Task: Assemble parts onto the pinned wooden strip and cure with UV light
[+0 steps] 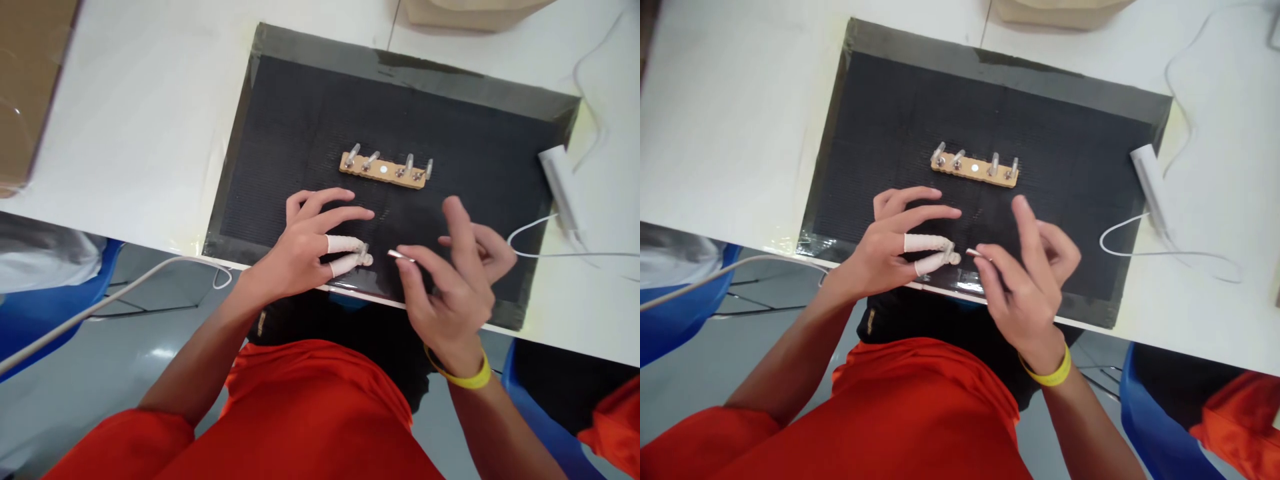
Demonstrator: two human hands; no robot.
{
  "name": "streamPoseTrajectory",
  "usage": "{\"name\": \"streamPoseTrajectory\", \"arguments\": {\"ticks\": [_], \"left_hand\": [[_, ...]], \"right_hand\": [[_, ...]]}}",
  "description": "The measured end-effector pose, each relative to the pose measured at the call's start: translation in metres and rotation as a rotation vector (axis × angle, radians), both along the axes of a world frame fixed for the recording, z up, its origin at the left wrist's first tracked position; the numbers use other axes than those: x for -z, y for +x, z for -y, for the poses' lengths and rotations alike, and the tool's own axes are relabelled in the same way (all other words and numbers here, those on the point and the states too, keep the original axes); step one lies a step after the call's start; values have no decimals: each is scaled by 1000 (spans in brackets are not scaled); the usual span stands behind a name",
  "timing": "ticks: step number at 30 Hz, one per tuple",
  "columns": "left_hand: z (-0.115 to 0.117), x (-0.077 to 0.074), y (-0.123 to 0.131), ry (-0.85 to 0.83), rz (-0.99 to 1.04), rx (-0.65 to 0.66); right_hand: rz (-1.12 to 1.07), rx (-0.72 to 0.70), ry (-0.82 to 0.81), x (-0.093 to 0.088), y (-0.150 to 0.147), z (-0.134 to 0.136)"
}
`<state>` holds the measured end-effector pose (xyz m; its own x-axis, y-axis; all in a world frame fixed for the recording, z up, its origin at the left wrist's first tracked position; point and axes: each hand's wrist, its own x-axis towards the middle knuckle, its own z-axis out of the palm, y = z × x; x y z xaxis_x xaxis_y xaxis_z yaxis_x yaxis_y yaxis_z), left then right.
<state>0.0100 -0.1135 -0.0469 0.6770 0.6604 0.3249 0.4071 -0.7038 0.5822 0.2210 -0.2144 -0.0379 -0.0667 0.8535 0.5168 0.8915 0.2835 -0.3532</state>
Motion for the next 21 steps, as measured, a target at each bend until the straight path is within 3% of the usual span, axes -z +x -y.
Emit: {"name": "streamPoseTrajectory", "arguments": {"ticks": [3,7,11,14,18,21], "left_hand": [[-1,0,0,1,1,3],[-1,0,0,24,20,8],[-1,2,0,33,-15,-1],[0,4,0,52,-43,-11],[2,4,0,79,-18,-12],[1,1,0,94,4,-19]], "right_hand": [[56,-77,0,1,-1,2],[2,35,13,1,-2,1],[80,-103,13,-3,-5,-4],[49,-55,10,-6,-7,-7],[98,-168,13,-5,-4,-6],[29,-24,20,0,7,-1]]}}
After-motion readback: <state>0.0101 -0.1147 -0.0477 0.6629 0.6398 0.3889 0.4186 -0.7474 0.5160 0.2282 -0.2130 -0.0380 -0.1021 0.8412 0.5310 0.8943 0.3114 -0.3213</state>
